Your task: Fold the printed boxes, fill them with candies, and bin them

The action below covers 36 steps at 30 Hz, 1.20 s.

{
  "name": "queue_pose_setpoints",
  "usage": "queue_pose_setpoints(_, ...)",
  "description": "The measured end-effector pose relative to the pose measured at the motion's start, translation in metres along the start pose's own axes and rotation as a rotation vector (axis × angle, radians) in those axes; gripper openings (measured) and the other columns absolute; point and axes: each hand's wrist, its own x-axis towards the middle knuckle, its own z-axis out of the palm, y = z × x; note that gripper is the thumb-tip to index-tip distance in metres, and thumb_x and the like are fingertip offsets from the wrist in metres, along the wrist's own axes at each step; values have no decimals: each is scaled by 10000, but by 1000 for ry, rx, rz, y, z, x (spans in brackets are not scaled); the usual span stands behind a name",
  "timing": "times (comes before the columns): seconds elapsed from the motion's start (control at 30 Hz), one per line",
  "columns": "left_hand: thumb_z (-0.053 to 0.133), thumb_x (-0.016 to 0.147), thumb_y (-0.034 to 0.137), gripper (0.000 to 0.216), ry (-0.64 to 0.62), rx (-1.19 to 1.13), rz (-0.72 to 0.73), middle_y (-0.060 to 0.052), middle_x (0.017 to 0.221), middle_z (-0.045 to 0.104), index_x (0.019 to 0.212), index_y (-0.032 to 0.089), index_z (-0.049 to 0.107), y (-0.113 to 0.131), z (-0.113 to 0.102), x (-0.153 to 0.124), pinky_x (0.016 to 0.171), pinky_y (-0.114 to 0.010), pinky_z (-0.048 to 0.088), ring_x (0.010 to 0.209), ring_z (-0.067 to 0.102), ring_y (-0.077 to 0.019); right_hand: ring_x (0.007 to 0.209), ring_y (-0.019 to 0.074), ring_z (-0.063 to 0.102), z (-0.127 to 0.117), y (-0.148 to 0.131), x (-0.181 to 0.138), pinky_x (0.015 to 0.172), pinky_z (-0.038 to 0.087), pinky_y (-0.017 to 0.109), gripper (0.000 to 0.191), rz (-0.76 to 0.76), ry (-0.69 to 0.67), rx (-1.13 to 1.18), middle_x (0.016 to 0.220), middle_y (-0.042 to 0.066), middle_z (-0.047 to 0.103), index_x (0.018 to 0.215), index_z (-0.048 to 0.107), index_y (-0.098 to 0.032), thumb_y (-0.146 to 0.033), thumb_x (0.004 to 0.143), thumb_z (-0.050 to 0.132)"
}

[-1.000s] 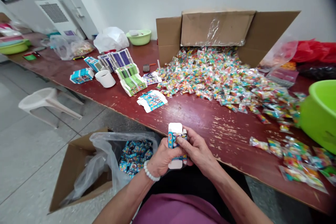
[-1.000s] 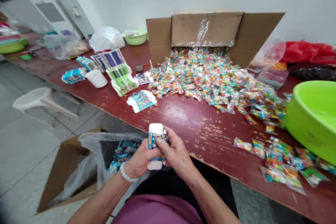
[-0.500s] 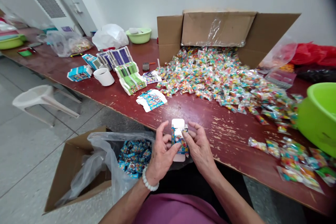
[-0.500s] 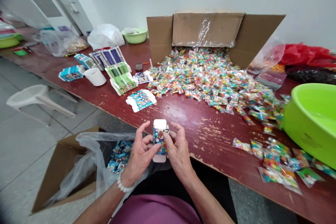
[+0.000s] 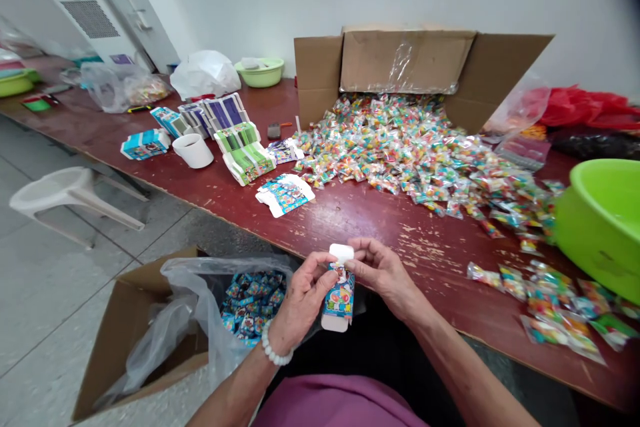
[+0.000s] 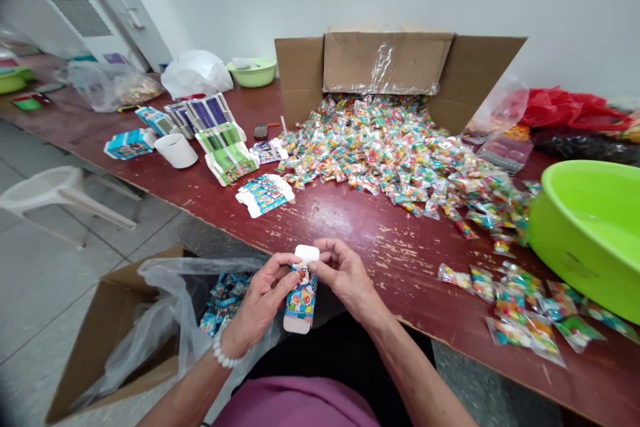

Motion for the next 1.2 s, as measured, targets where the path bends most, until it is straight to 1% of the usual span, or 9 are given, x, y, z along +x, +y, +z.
queue_pose_setpoints(0.07, 629, 899, 382, 278, -18, 6, -1, -6, 882, 670, 1106, 218, 542, 1, 0, -1, 670, -215, 472, 766, 598, -125, 666, 124, 597, -2, -3, -1, 651, 465, 255, 358, -36, -62, -63, 739, -15, 670, 949, 682, -193, -411, 706, 828)
queue_pose_setpoints(0.13, 654, 884, 376, 336, 7, -14, -20, 5, 861, 674, 1132, 233, 477, 4, 1, -2, 648, -216, 481, 742, 610, -127, 679, 130, 598, -3, -5, -4, 653, 462, 259, 272, -95, -96, -172, 751, 9, 681, 853, 696, -173, -415, 764, 781)
queue_pose_setpoints(0.23, 686, 860, 392, 429, 41, -131, -86, 15, 864, 673, 1161, 254, 413, 6, 4, -1, 641, -222, 500, 731, 642, -132, 700, 151, 609, -4, -5, -7, 642, 466, 267, 241, -197, -61, -275, 780, 30, 691, 807, 692, -172, -409, 812, 736)
queue_pose_setpoints(0.37, 509, 889, 621, 480, -159, -327, -325, -39, 800, 681, 1102, 191, 505, 3, 9, 3, 518, -273, 510, 550, 666, -175, 688, 165, 628, -2, -5, -9, 633, 478, 276, 223, -309, -37, -434, 763, 32, 680, 846, 702, -186, -402, 879, 657)
queue_pose_setpoints(0.47, 400, 870, 727, 612, -107, -359, -437, -47, 673, 663, 995, 151, 565, -4, 13, 7, 406, -249, 449, 409, 609, -167, 708, 175, 648, -1, -7, -9, 665, 493, 286, 275, -324, -69, -554, 786, 51, 692, 776, 692, -181, -409, 908, 612)
queue_pose_setpoints(0.6, 382, 854, 757, 677, -45, -294, -409, -50, 642, 670, 990, 137, 617, -10, 15, 13, 384, -231, 424, 393, 595, -156, 585, 162, 647, -1, -9, -7, 597, 498, 269, 239, -198, -51, -510, 659, 17, 686, 843, 670, -184, -417, 888, 634)
queue_pose_setpoints(0.77, 325, 862, 770, 751, -58, -203, -356, -81, 609, 662, 791, 100, 657, -12, 13, 14, 375, -226, 403, 373, 566, -137, 544, 143, 651, 3, -14, -2, 559, 496, 248, 241, -95, -121, -419, 707, 25, 718, 864, 676, -166, -405, 870, 641)
queue_pose_setpoints(1.03, 367, 855, 760, 731, 12, -156, -318, -62, 553, 631, 718, 100, 650, -17, 8, 12, 356, -210, 397, 358, 541, -120, 496, 152, 651, 12, -7, -4, 514, 505, 245, 246, -110, -109, -418, 629, 9, 686, 841, 678, -175, -407, 894, 615)
queue_pose_setpoints(1.2, 329, 817, 822, 786, -23, -297, -374, -27, 529, 600, 867, 110, 659, -20, 10, 13, 337, -223, 396, 349, 520, -127, 499, 129, 631, 14, 11, -13, 482, 528, 267, 222, -227, -180, -413, 981, 69, 703, 912, 696, -224, -408, 935, 572)
